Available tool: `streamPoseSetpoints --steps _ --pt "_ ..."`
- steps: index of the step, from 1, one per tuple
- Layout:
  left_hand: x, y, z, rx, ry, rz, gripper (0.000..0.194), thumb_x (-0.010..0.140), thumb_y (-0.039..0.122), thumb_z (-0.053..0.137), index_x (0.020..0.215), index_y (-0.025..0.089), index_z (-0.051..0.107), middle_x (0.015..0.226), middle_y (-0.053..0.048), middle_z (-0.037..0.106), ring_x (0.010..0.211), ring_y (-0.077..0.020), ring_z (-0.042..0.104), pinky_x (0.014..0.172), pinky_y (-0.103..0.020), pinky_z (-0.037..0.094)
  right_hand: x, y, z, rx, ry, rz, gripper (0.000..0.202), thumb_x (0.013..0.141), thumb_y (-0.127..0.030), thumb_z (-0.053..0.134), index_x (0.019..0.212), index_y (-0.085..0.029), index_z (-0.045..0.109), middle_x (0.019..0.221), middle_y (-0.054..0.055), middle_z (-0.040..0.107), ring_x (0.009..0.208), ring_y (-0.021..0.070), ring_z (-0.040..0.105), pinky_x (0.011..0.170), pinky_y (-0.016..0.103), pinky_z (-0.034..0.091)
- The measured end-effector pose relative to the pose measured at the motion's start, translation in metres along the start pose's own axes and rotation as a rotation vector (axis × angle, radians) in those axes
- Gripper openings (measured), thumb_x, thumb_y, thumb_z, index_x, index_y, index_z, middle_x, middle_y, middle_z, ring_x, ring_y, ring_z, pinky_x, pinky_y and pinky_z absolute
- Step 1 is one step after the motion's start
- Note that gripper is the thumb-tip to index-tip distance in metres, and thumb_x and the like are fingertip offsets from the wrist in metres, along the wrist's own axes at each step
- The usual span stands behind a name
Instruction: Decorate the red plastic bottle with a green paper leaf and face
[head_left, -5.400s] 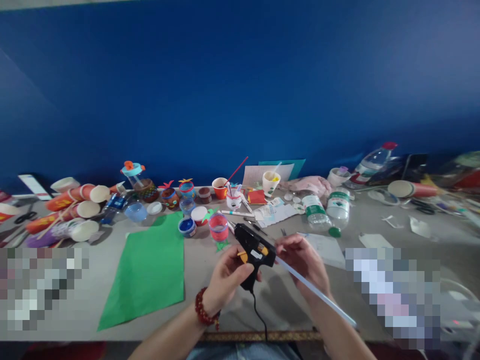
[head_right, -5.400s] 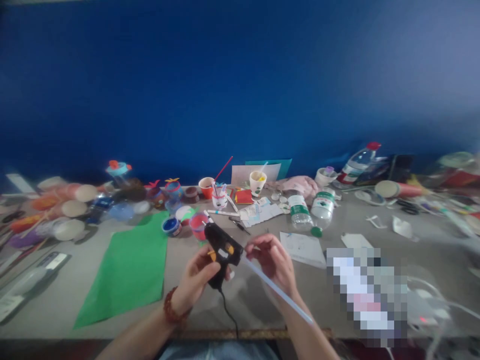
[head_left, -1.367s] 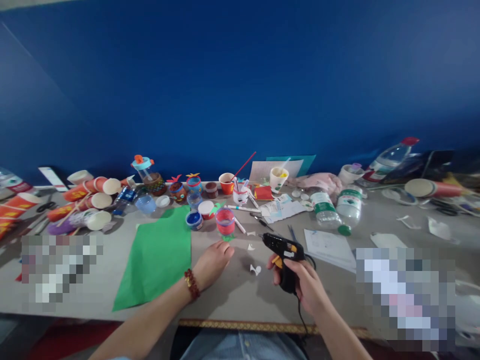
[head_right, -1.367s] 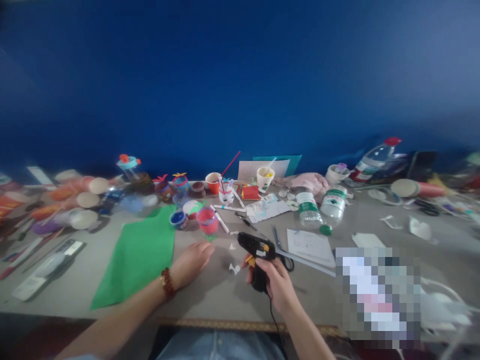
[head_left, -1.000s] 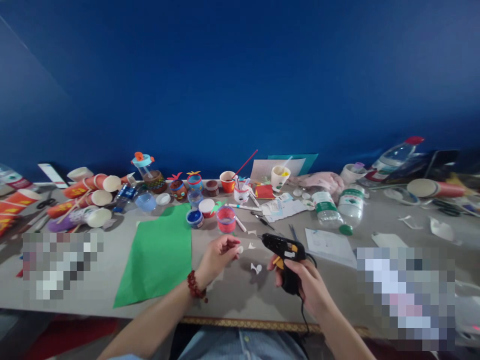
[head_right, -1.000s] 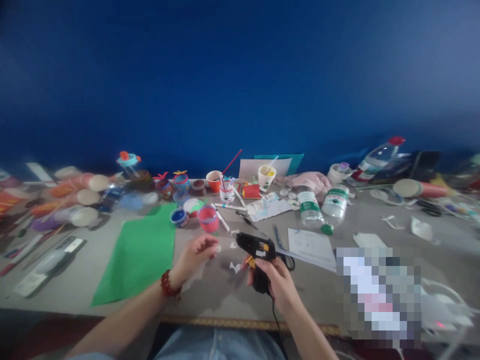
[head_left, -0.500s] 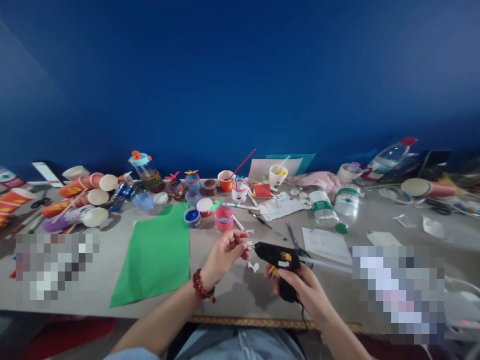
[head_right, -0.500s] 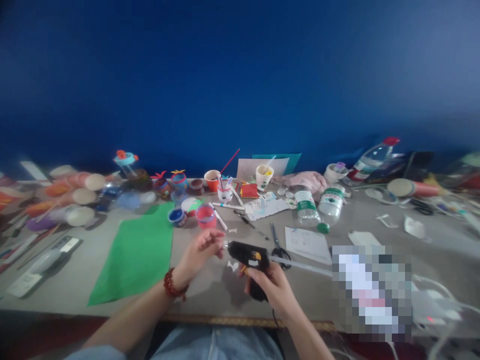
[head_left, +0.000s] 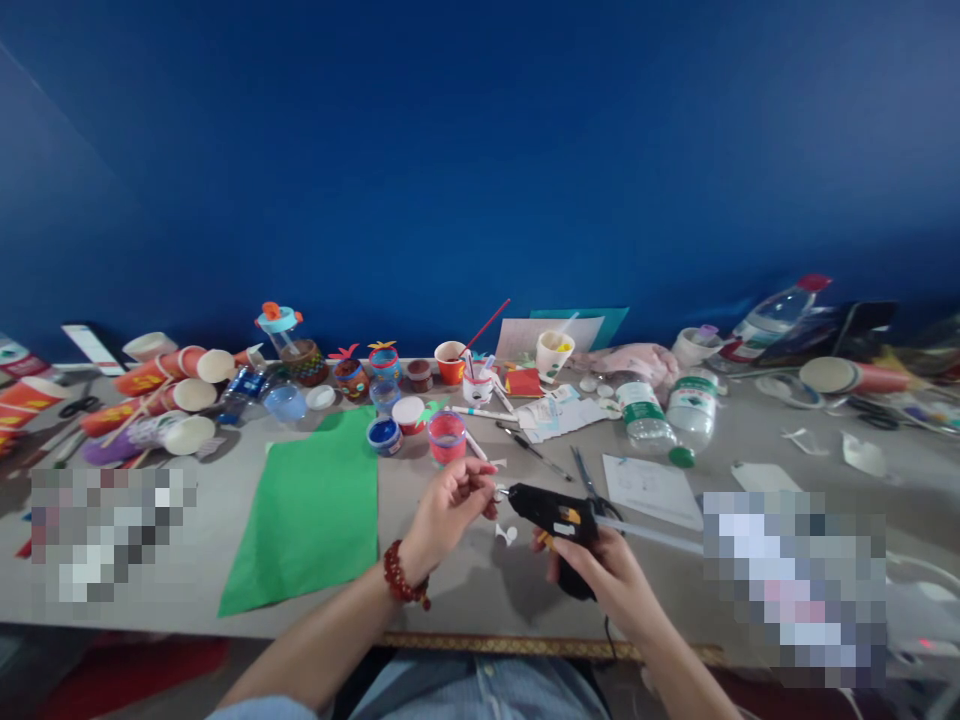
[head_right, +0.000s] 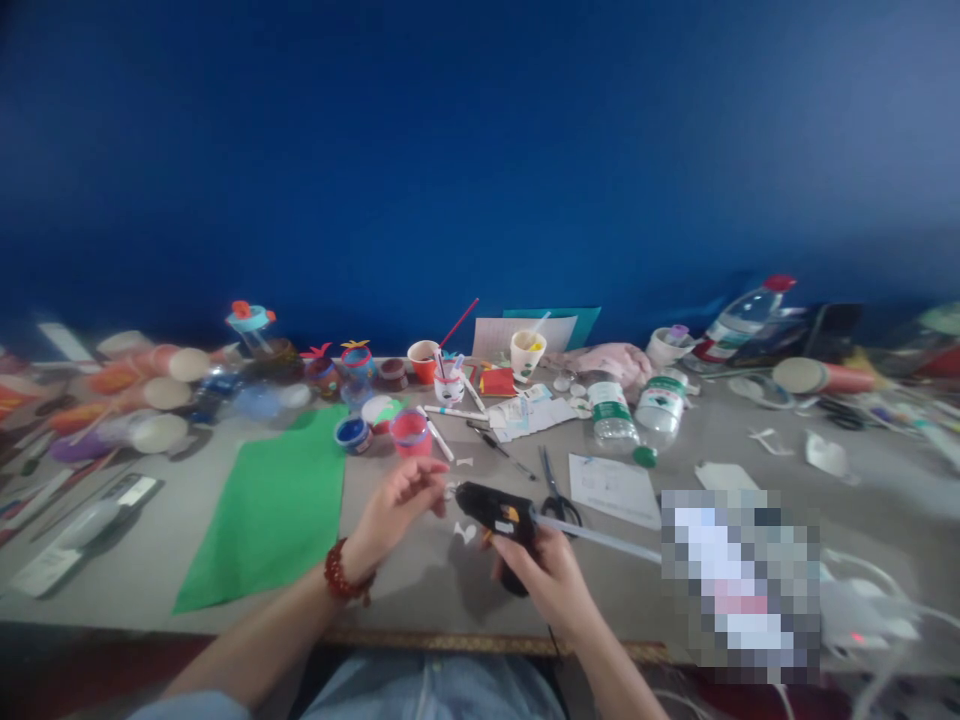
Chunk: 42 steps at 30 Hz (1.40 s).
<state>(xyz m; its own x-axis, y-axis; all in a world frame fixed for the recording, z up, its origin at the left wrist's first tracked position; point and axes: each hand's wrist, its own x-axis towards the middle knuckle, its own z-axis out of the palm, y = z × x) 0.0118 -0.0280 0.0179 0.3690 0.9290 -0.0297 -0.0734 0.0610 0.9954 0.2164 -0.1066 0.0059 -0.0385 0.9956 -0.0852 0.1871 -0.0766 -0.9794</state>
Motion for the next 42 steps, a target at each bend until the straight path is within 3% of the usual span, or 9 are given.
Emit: streamPoseSetpoints --steps 5,8,13,21,24,29,32,35,42 --pt "-0.001 0.000 -0.001 0.001 0.019 -0.002 0.030 0.081 0.037 0.066 0.101 0.015 0.059 0.070 0.000 0.063 0.061 -0.0127 0.063 0.063 -0.026 0.051 -0.001 0.004 0.000 -0.169 0.043 -0.042 0.041 0.087 -0.047 0.052 0.078 -0.013 0.073 0.060 0.007 0.069 0.058 0.0218 0.063 0.055 0.029 0.047" --pt "-0.001 -0.003 -0.001 -0.012 0.027 -0.008 0.031 0.081 0.037 0.066 0.101 0.015 0.059 0.071 0.000 0.063 0.062 -0.0129 0.064 0.064 -0.026 0.050 -0.002 0.004 -0.002 -0.356 0.099 -0.162 0.033 0.085 -0.041 0.054 0.073 -0.016 0.072 0.062 0.007 0.069 0.057 0.0225 0.063 0.055 0.030 0.048" --pt "0.000 -0.009 -0.002 0.015 0.032 0.026 0.029 0.080 0.033 0.066 0.102 0.015 0.058 0.074 0.000 0.063 0.064 -0.0126 0.063 0.065 -0.026 0.051 -0.003 -0.003 -0.004 -0.645 0.141 -0.410 0.021 0.081 -0.029 0.057 0.093 -0.019 0.071 0.082 0.011 0.073 0.067 0.0244 0.069 0.061 0.030 0.052" --pt "-0.010 -0.005 -0.002 0.371 0.087 0.249 0.021 0.088 0.025 0.055 0.107 0.018 0.061 0.084 -0.003 0.065 0.075 -0.0140 0.065 0.074 -0.027 0.052 -0.001 -0.002 -0.014 -0.843 0.054 -0.546 0.033 0.075 -0.034 0.066 0.105 -0.020 0.070 0.098 0.012 0.075 0.080 0.0258 0.071 0.071 0.031 0.054" --pt "-0.012 -0.008 -0.003 0.426 0.115 0.295 0.022 0.087 0.022 0.055 0.108 0.020 0.061 0.086 -0.003 0.066 0.079 -0.0146 0.064 0.077 -0.028 0.051 -0.003 0.005 -0.022 -0.856 0.138 -0.553 0.037 0.077 -0.040 0.066 0.106 -0.019 0.071 0.097 0.013 0.075 0.082 0.0288 0.071 0.071 0.034 0.055" --pt "-0.007 -0.016 -0.010 0.155 0.078 0.103 0.021 0.084 0.025 0.058 0.104 0.018 0.057 0.076 0.001 0.062 0.066 -0.0124 0.063 0.065 -0.025 0.050 -0.009 0.025 -0.040 -0.769 0.408 -0.325 0.033 0.091 -0.042 0.049 0.099 -0.019 0.072 0.083 0.010 0.075 0.071 0.0262 0.070 0.062 0.031 0.053" --pt "-0.006 -0.015 -0.015 0.109 0.061 0.033 0.022 0.084 0.028 0.059 0.103 0.017 0.057 0.074 0.001 0.061 0.065 -0.0124 0.063 0.065 -0.026 0.050 -0.009 0.037 -0.058 -0.944 0.540 -0.308 0.041 0.090 -0.042 0.049 0.120 -0.017 0.065 0.090 0.012 0.074 0.080 0.0295 0.068 0.068 0.035 0.052" --pt "-0.008 -0.013 -0.018 0.091 0.063 0.015 0.024 0.083 0.030 0.060 0.102 0.016 0.056 0.076 0.001 0.061 0.066 -0.0126 0.063 0.066 -0.027 0.051 -0.008 0.049 -0.081 -1.114 0.491 -0.368 0.049 0.091 -0.032 0.046 0.137 -0.017 0.052 0.088 0.011 0.071 0.080 0.0296 0.064 0.074 0.040 0.050" --pt "-0.009 -0.015 -0.021 0.066 0.066 0.010 0.025 0.083 0.032 0.061 0.102 0.016 0.056 0.077 0.001 0.061 0.067 -0.0128 0.063 0.068 -0.028 0.051 -0.007 0.074 -0.122 -1.368 0.458 -0.340 0.056 0.086 -0.019 0.047 0.142 -0.019 0.046 0.093 0.011 0.067 0.082 0.0294 0.058 0.075 0.041 0.048"
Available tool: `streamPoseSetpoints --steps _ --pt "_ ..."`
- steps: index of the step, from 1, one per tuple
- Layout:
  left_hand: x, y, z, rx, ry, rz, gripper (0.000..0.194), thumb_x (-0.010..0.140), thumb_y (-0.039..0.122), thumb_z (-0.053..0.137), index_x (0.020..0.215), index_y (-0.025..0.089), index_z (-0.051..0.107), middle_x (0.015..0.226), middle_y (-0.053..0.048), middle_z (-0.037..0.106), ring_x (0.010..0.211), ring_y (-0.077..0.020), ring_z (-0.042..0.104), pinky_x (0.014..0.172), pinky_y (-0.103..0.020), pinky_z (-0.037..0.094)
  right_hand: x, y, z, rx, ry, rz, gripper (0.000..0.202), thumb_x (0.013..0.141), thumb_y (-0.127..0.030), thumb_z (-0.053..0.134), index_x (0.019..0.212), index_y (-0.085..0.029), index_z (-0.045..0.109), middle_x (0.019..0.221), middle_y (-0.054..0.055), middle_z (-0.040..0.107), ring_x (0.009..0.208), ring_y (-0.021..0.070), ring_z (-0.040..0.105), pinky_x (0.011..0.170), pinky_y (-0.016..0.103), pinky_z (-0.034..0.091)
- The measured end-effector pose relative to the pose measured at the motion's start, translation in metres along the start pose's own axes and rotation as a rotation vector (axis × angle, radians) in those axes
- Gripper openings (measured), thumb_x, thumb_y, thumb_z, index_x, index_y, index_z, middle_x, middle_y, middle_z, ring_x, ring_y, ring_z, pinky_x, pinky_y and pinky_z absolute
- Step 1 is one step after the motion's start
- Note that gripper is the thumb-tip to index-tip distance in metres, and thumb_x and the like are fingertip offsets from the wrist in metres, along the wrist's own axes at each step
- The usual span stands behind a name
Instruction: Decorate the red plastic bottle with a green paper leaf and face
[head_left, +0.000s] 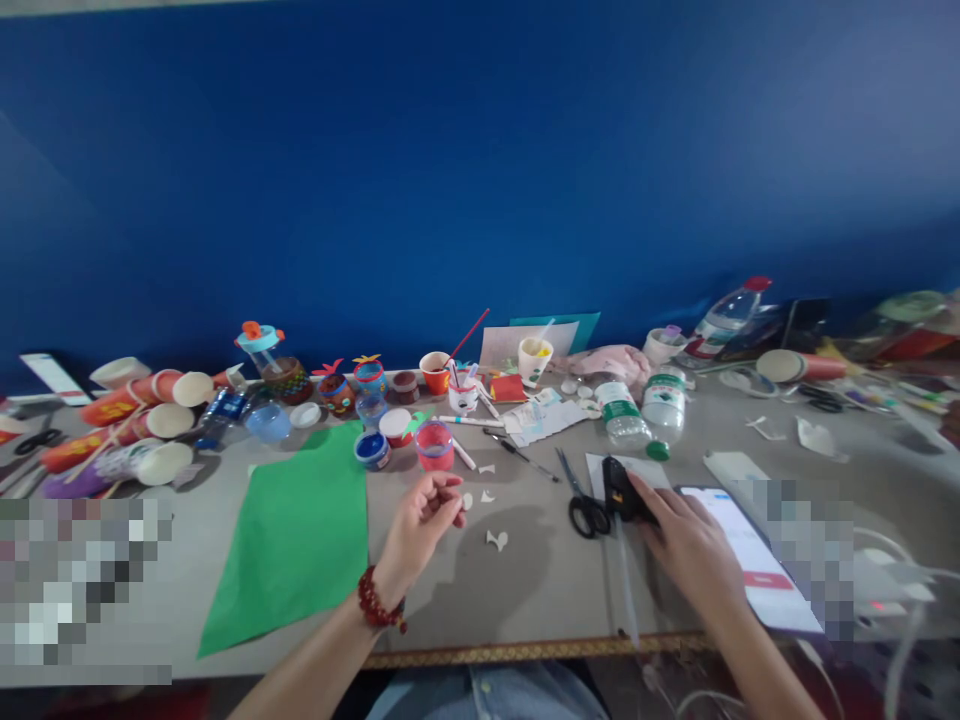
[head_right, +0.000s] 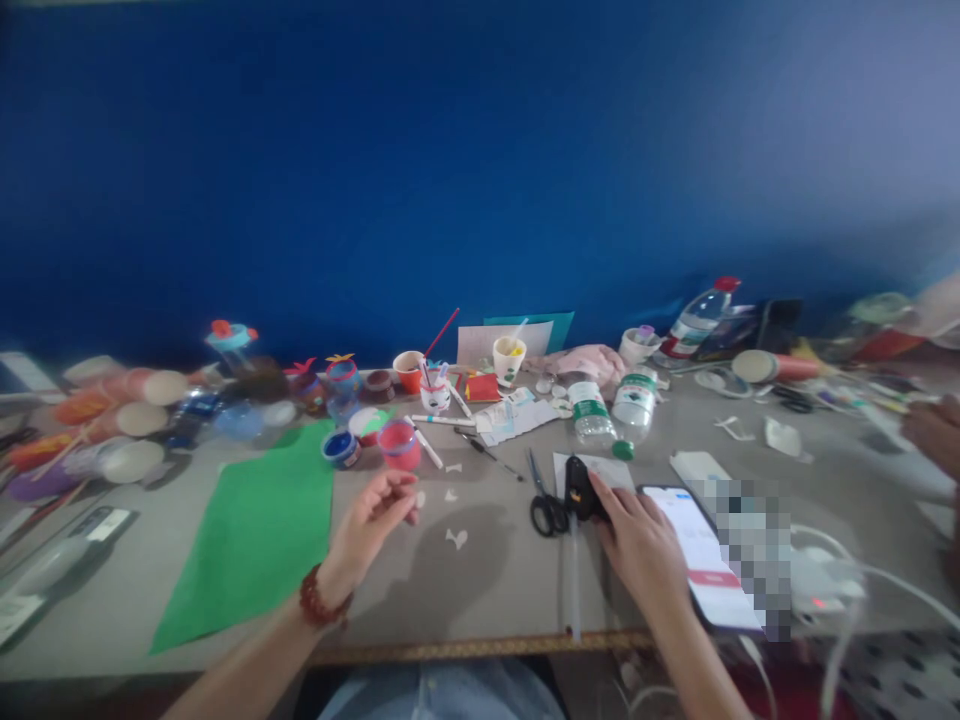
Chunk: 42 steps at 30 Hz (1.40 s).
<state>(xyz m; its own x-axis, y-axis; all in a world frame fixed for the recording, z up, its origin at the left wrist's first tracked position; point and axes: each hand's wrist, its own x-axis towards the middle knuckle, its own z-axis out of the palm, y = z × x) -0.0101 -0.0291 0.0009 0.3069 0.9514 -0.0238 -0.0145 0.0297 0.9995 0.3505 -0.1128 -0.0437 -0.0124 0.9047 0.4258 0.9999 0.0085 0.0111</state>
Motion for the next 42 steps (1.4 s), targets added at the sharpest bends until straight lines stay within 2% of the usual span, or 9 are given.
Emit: streamPoseSetpoints --steps 5,11,19,24,28,32,35,38,42 --pt "-0.001 -0.001 0.000 0.016 0.002 0.003 0.024 0.083 0.031 0.061 0.102 0.016 0.056 0.077 0.001 0.061 0.067 -0.0129 0.063 0.068 -0.027 0.051 0.007 0.017 0.006 -0.008 -0.111 -0.033 0.060 0.083 -0.013 0.047 0.143 -0.019 0.044 0.099 0.010 0.065 0.085 0.0274 0.059 0.077 0.040 0.049" --pt "-0.001 -0.002 0.000 -0.012 -0.007 0.014 0.022 0.084 0.030 0.061 0.101 0.017 0.057 0.077 0.001 0.061 0.067 -0.0127 0.063 0.068 -0.027 0.051 0.018 0.015 0.011 0.000 -0.227 -0.054 0.071 0.076 -0.008 0.049 0.145 -0.019 0.039 0.105 0.011 0.063 0.088 0.0279 0.060 0.078 0.040 0.050" --pt "0.000 -0.003 0.000 -0.033 0.003 0.022 0.025 0.084 0.031 0.062 0.103 0.017 0.057 0.079 0.001 0.061 0.067 -0.0127 0.063 0.068 -0.028 0.050 0.034 -0.007 0.019 0.048 -0.211 -0.017 0.061 0.079 -0.010 0.050 0.140 -0.014 0.046 0.108 0.013 0.063 0.095 0.0280 0.059 0.086 0.039 0.049" --pt "-0.001 -0.004 -0.004 -0.040 0.013 0.041 0.023 0.084 0.030 0.063 0.103 0.017 0.057 0.078 0.001 0.061 0.067 -0.0122 0.063 0.067 -0.027 0.050 0.038 -0.018 0.000 0.033 -0.116 0.044 0.044 0.080 -0.017 0.055 0.123 -0.019 0.060 0.109 0.013 0.065 0.092 0.0324 0.061 0.079 0.044 0.049" --pt "-0.004 0.001 -0.003 -0.059 0.002 0.017 0.023 0.084 0.028 0.065 0.103 0.017 0.058 0.076 0.001 0.062 0.066 -0.0121 0.063 0.067 -0.026 0.049 0.048 -0.062 -0.023 0.524 0.010 0.033 0.019 0.089 -0.031 0.054 0.096 -0.022 0.068 0.099 0.010 0.070 0.094 0.0284 0.063 0.084 0.040 0.049" --pt "-0.008 0.007 0.002 -0.235 -0.051 -0.027 0.023 0.082 0.026 0.069 0.100 0.017 0.058 0.074 0.001 0.062 0.064 -0.0105 0.061 0.066 -0.024 0.048 0.059 -0.133 -0.027 1.199 -0.261 0.122 0.017 0.087 -0.035 0.061 0.089 -0.020 0.068 0.083 0.006 0.070 0.075 0.0202 0.065 0.067 0.030 0.052" --pt "-0.011 0.008 0.004 -0.512 -0.146 -0.104 0.026 0.079 0.022 0.072 0.101 0.017 0.058 0.074 0.002 0.060 0.061 -0.0084 0.057 0.062 -0.022 0.047 0.067 -0.172 -0.027 1.469 -0.334 0.244 0.021 0.084 -0.038 0.067 0.088 -0.017 0.068 0.074 0.004 0.068 0.066 0.0167 0.063 0.059 0.026 0.050" --pt "-0.013 0.006 0.003 -0.764 -0.245 -0.215 0.030 0.077 0.018 0.074 0.103 0.017 0.059 0.072 0.001 0.058 0.060 -0.0073 0.054 0.057 -0.020 0.044 0.074 -0.190 -0.036 1.616 -0.334 0.245 0.019 0.081 -0.036 0.071 0.085 -0.017 0.068 0.073 0.003 0.069 0.066 0.0154 0.064 0.060 0.025 0.050" --pt "-0.014 0.003 0.003 -0.931 -0.281 -0.306 0.033 0.074 0.013 0.075 0.104 0.015 0.060 0.069 0.001 0.056 0.061 -0.0071 0.053 0.055 -0.017 0.041 0.081 -0.197 -0.047 1.805 -0.432 0.198 0.019 0.082 -0.035 0.071 0.085 -0.017 0.065 0.074 0.005 0.072 0.067 0.0185 0.070 0.064 0.030 0.055"
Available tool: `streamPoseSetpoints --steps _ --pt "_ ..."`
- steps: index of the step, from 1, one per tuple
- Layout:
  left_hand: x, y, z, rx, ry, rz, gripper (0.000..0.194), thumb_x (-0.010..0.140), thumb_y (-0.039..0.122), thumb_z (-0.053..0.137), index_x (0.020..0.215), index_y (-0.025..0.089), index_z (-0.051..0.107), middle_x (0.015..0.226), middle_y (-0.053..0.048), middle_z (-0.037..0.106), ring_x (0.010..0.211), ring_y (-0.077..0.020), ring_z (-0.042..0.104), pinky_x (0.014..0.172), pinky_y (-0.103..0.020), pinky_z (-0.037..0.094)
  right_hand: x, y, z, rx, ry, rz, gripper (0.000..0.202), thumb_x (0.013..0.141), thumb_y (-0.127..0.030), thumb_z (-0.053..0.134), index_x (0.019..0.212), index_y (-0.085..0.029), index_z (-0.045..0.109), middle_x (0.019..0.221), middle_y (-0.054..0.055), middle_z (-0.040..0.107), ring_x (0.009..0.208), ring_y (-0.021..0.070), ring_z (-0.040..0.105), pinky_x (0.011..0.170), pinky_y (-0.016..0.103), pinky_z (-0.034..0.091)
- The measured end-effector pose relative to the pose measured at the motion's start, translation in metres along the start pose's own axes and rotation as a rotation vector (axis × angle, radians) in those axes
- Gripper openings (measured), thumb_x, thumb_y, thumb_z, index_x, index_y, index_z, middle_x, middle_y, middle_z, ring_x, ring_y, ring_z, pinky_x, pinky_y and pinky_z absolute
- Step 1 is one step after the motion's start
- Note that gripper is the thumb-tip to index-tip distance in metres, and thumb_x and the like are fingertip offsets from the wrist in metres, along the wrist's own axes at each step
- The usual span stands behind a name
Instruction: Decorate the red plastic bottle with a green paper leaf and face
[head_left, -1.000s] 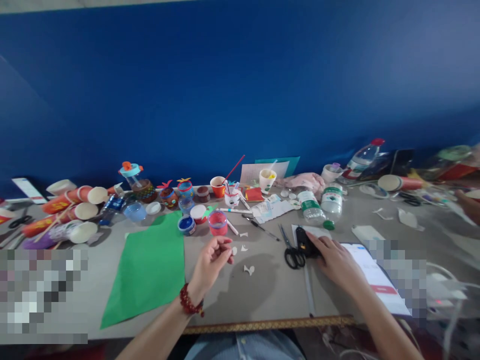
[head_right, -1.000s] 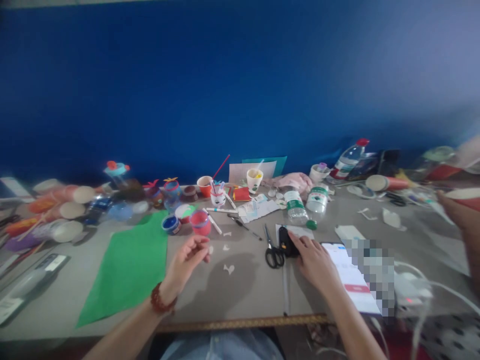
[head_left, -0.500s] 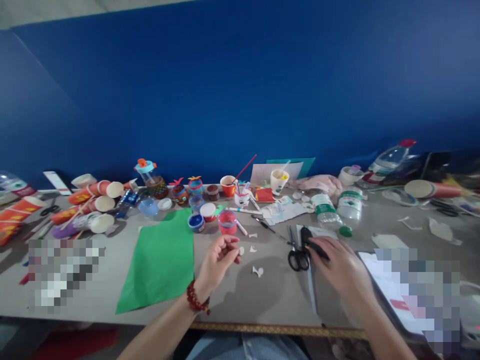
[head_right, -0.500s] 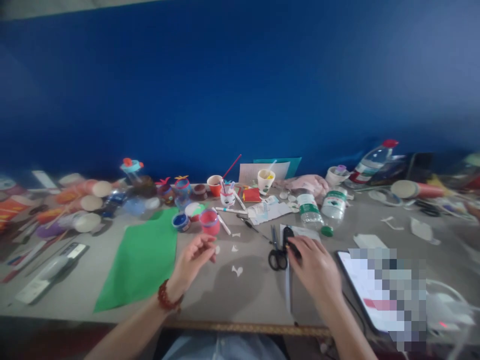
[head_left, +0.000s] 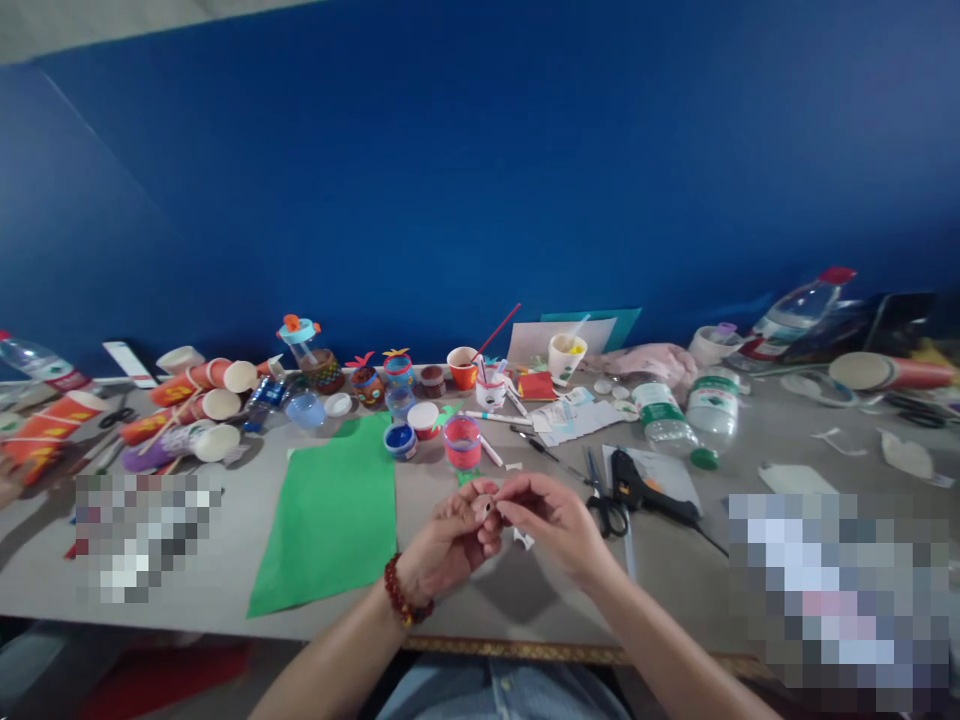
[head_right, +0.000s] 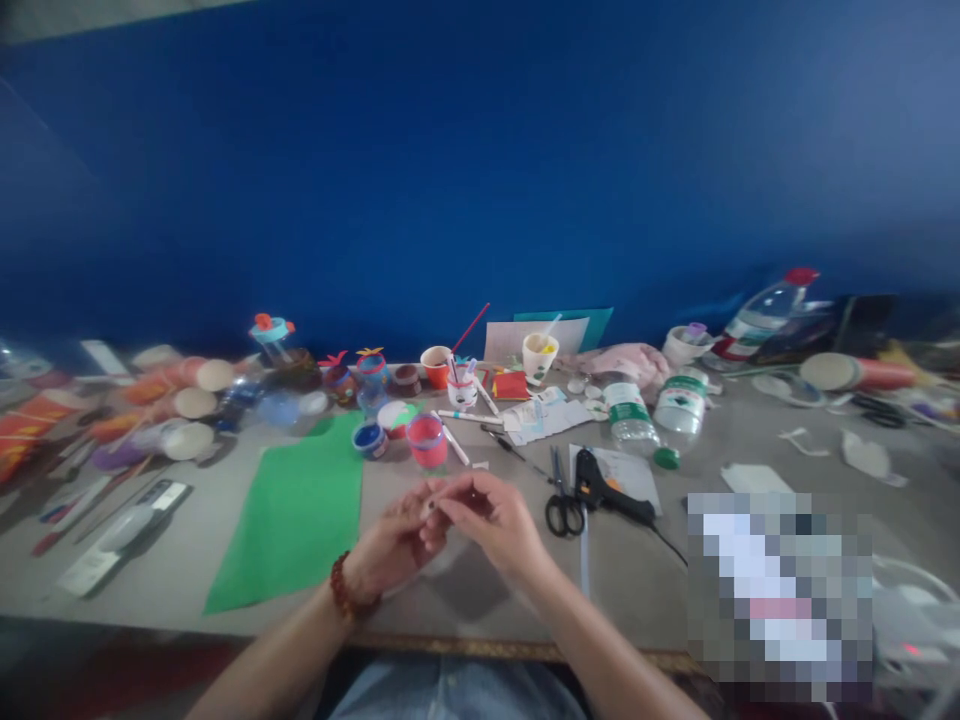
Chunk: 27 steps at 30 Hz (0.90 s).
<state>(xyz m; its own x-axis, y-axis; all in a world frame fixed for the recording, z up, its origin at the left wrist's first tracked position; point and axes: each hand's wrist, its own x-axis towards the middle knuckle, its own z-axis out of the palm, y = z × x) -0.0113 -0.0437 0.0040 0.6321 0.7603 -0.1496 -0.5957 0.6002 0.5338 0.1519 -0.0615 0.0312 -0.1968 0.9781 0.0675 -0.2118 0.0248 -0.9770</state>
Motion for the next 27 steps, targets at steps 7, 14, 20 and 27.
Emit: streamPoseSetpoints --steps 7,14,20,27 --pt "0.000 0.004 0.004 0.186 -0.015 0.071 0.034 0.076 0.018 0.075 0.104 0.016 0.057 0.073 0.001 0.058 0.060 -0.0078 0.054 0.057 -0.021 0.043 -0.004 -0.005 -0.010 -0.451 0.048 -0.323 0.006 0.088 -0.024 0.062 0.089 -0.019 0.066 0.081 0.005 0.069 0.073 0.0177 0.067 0.067 0.029 0.054" --pt "-0.002 0.019 0.016 0.517 0.140 0.150 0.044 0.074 0.032 0.077 0.105 0.018 0.049 0.070 0.005 0.057 0.058 -0.0092 0.056 0.058 -0.023 0.045 -0.012 -0.005 -0.027 -1.184 -0.096 -0.882 0.021 0.086 -0.010 0.054 0.097 -0.023 0.067 0.087 0.006 0.073 0.081 0.0199 0.063 0.076 0.033 0.051" --pt "-0.001 0.022 0.021 0.584 0.174 0.110 0.048 0.070 0.034 0.079 0.102 0.017 0.048 0.067 0.006 0.055 0.054 -0.0076 0.052 0.055 -0.022 0.046 -0.009 0.003 -0.027 -1.295 -0.131 -0.927 0.021 0.088 -0.010 0.052 0.094 -0.023 0.068 0.086 0.004 0.074 0.081 0.0194 0.064 0.073 0.032 0.049" --pt "-0.003 0.016 0.013 0.637 0.187 0.102 0.042 0.073 0.038 0.075 0.099 0.018 0.049 0.067 0.006 0.055 0.056 -0.0099 0.054 0.053 -0.024 0.047 -0.008 0.007 -0.025 -1.149 -0.107 -0.850 0.014 0.088 -0.014 0.057 0.091 -0.022 0.068 0.080 0.005 0.072 0.078 0.0196 0.064 0.073 0.032 0.049"
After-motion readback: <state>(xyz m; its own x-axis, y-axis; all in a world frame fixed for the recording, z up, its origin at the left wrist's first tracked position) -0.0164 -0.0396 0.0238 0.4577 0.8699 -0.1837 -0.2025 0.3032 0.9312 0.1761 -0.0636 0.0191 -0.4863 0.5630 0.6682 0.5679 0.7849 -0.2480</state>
